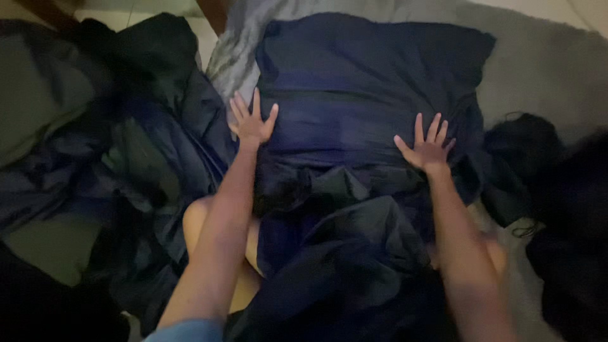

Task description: The person sits on a rug and folds a dark blue piece of fabric, likely a jacket or shirt, by hand. They smooth the fabric, fold it into a compact rectangular shape, and then roll it tightly into a cylindrical bundle before securing it with a drawstring.

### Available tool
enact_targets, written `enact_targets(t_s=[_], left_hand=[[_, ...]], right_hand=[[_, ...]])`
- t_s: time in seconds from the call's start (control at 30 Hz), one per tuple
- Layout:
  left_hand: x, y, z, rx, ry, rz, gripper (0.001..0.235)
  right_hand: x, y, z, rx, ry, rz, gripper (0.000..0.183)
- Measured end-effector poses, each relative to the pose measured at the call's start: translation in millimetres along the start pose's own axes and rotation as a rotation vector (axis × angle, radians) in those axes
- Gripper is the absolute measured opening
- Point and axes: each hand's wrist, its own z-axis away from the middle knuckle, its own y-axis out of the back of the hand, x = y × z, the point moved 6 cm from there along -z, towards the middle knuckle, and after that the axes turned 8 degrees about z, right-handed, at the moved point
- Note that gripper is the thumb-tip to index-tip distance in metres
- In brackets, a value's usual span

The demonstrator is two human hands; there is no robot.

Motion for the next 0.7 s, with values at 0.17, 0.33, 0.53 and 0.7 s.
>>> enact_targets(t_s=[0.17,0.33,0.53,0.7], left_hand=[[87.8,53.1,28.8,0.260,-0.245,-0.186,0.081],[118.4,12.6,43.7,0.333,-0.486,-0.072,0.086],[106.6,-4.8,9.5,0.078,-0.340,-0.129,0.108],[112.1,-8.3,-16.9,0.029,-0.335,-0.135,0.109]], right_hand=[[7.1,22.2,-24.8,0.310,0.044,0.109,0.089],[3.3,70.0,4.0,0.707,0.263,-0.077,0.085],[30.9,27.2,-10.3,0.489,0.060,-0.154,0.094],[29.7,31.7,-25.3,0.475,0.021,-0.148,0.094]])
